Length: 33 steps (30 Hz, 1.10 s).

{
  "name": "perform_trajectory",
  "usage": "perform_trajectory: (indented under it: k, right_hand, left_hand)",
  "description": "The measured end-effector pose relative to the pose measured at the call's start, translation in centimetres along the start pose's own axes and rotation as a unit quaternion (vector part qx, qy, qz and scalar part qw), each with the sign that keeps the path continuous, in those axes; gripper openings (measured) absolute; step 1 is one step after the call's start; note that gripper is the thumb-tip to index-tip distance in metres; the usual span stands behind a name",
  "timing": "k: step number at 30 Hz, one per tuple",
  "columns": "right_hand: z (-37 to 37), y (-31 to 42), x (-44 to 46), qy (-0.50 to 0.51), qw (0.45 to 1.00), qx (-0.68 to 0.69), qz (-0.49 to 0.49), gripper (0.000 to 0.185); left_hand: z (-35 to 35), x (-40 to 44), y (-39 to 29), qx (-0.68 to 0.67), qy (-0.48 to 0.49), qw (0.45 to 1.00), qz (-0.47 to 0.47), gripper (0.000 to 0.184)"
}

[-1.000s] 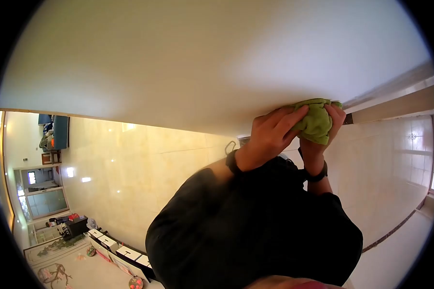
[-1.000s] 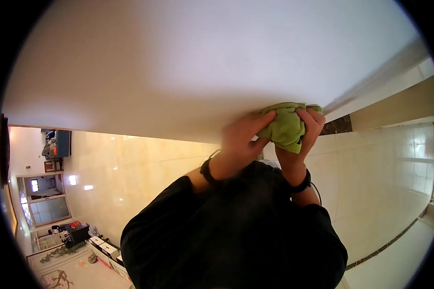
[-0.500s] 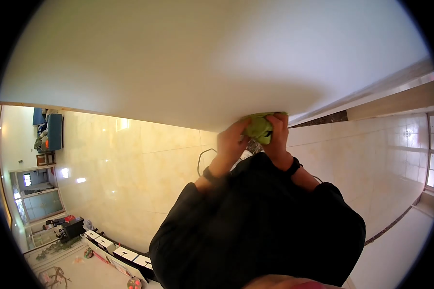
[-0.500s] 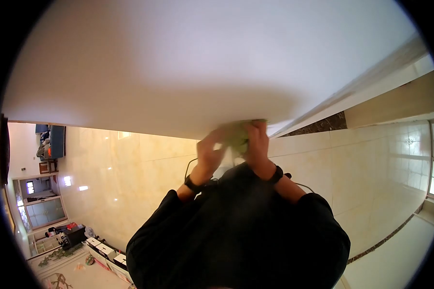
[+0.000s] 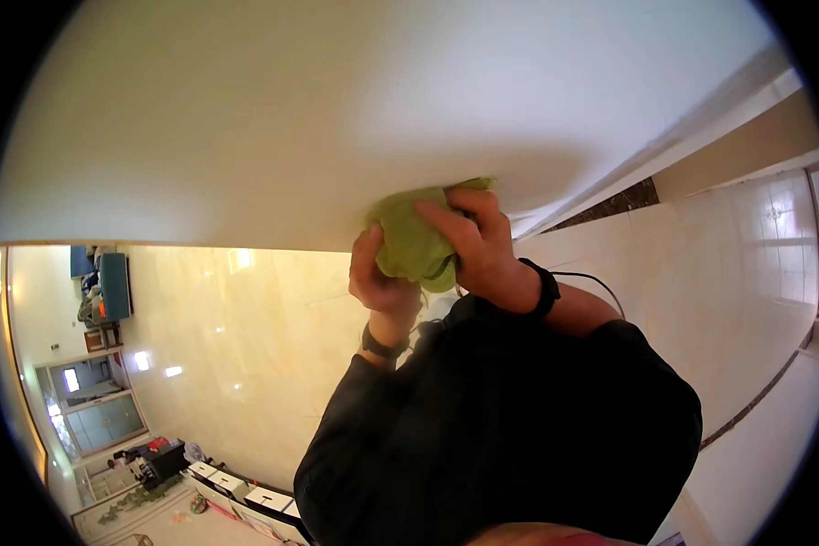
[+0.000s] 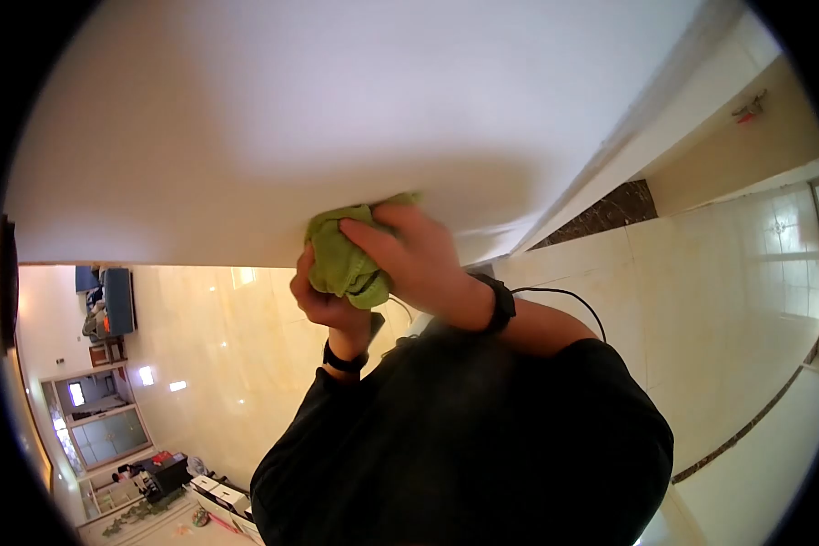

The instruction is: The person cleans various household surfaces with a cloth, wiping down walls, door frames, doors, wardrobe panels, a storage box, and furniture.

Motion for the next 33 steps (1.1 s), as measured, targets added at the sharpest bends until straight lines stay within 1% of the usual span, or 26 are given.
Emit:
perform_trajectory:
  k: [1, 3, 4, 5, 8, 10, 11, 12, 15, 16, 18, 19, 21, 22, 25, 26, 29, 30, 33]
  right_hand:
    - [-0.1, -0.6, -0.8, 0.015, 1.0, -0.015, -0.005, 0.039]
    - [-0.3, -2.5, -2.7, 0.043, 0.993, -0.106, 0.011, 0.05]
    - [-0.6, -3.6, -4.0, 0.058, 0.994, -0.095, -0.015, 0.05]
    - [-1.1, -4.6, -5.5, 0.072, 0.993, -0.083, -0.039, 0.051]
    - [-1.5, -7.5, -10.0, 0.132, 0.982, -0.022, -0.137, 0.053]
    - [-0.3, -7.8, -11.5, 0.145, 0.971, 0.005, -0.19, 0.056]
    - [0.7, -8.1, -12.2, 0.136, 0.969, 0.009, -0.206, 0.058]
    - [1.5, -8.1, -11.9, 0.128, 0.966, 0.012, -0.223, 0.059]
    - [5.2, -7.8, -11.8, -0.004, 0.981, -0.061, -0.183, 0.06]
    - [6.8, -7.4, -11.5, -0.036, 0.981, -0.108, -0.154, 0.062]
    - [10.1, -6.4, -10.6, -0.105, 0.969, -0.194, -0.111, 0.064]
    - [11.5, -5.8, -10.2, -0.141, 0.957, -0.233, -0.097, 0.065]
    - [13.8, -5.6, -9.4, -0.218, 0.938, -0.26, -0.074, 0.064]
    - [14.9, -5.4, -9.1, -0.23, 0.93, -0.278, -0.071, 0.062]
    - [16.2, -6.5, -9.1, -0.249, 0.944, -0.199, -0.088, 0.056]
    - [15.8, -7.3, -9.6, -0.26, 0.939, -0.202, -0.095, 0.049]
    - [13.9, -10.2, -12.6, -0.244, 0.941, -0.189, -0.134, 0.043]
    - [13.1, -11.1, -13.7, -0.241, 0.938, -0.194, -0.157, 0.04]
    - [10.4, -12.2, -16.5, -0.197, 0.929, -0.204, -0.236, 0.039]
  left_hand:
    - [-0.2, -1.3, 0.6, -0.006, 0.017, 1.0, 0.026, 0.052]
    - [-0.7, -3.9, 2.2, -0.017, 0.053, 0.996, 0.071, 0.05]
    - [-0.9, -4.2, 1.9, 0.053, 0.084, 0.99, 0.099, 0.047]
    - [-1.1, -4.4, 1.7, 0.076, 0.124, 0.983, 0.113, 0.043]
    - [-2.7, -6.4, 2.2, 0.074, 0.234, 0.945, 0.214, 0.036]
    - [-3.6, -6.3, 1.1, 0.069, 0.299, 0.925, 0.224, 0.038]
    - [-4.4, -6.0, 0.4, 0.067, 0.331, 0.913, 0.228, 0.04]
    - [-4.8, -4.8, -0.2, 0.024, 0.345, 0.915, 0.207, 0.047]
    - [-7.5, -2.5, -2.4, -0.017, 0.334, 0.939, 0.077, 0.054]
    - [-8.4, -1.5, -3.5, -0.018, 0.331, 0.943, 0.037, 0.055]
    - [-10.3, 0.8, -6.0, -0.019, 0.323, 0.945, -0.042, 0.058]
    - [-11.2, 1.9, -7.1, -0.046, 0.309, 0.947, -0.073, 0.059]
    - [-13.0, 3.9, -9.1, -0.101, 0.278, 0.945, -0.136, 0.059]
    - [-13.8, 4.5, -10.0, -0.109, 0.277, 0.945, -0.137, 0.059]
    - [-15.6, 5.5, -11.2, -0.117, 0.284, 0.942, -0.136, 0.058]
    - [-15.9, 5.5, -10.9, -0.112, 0.295, 0.94, -0.133, 0.058]
    - [-17.1, 4.0, -9.2, -0.085, 0.345, 0.928, -0.114, 0.054]
    - [-17.4, 3.0, -8.4, -0.074, 0.364, 0.923, -0.104, 0.052]
    - [-18.0, -0.4, -5.4, -0.041, 0.426, 0.902, -0.066, 0.046]
Point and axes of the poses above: each hand's wrist, its own x-axis towards the middle knuckle, its own z-axis out of the back of the hand, y = z × x, the point moved 1 cm from there along x, towards the middle knuckle, and after that the axes turned 12 degrees about y, right-handed, at the moved point
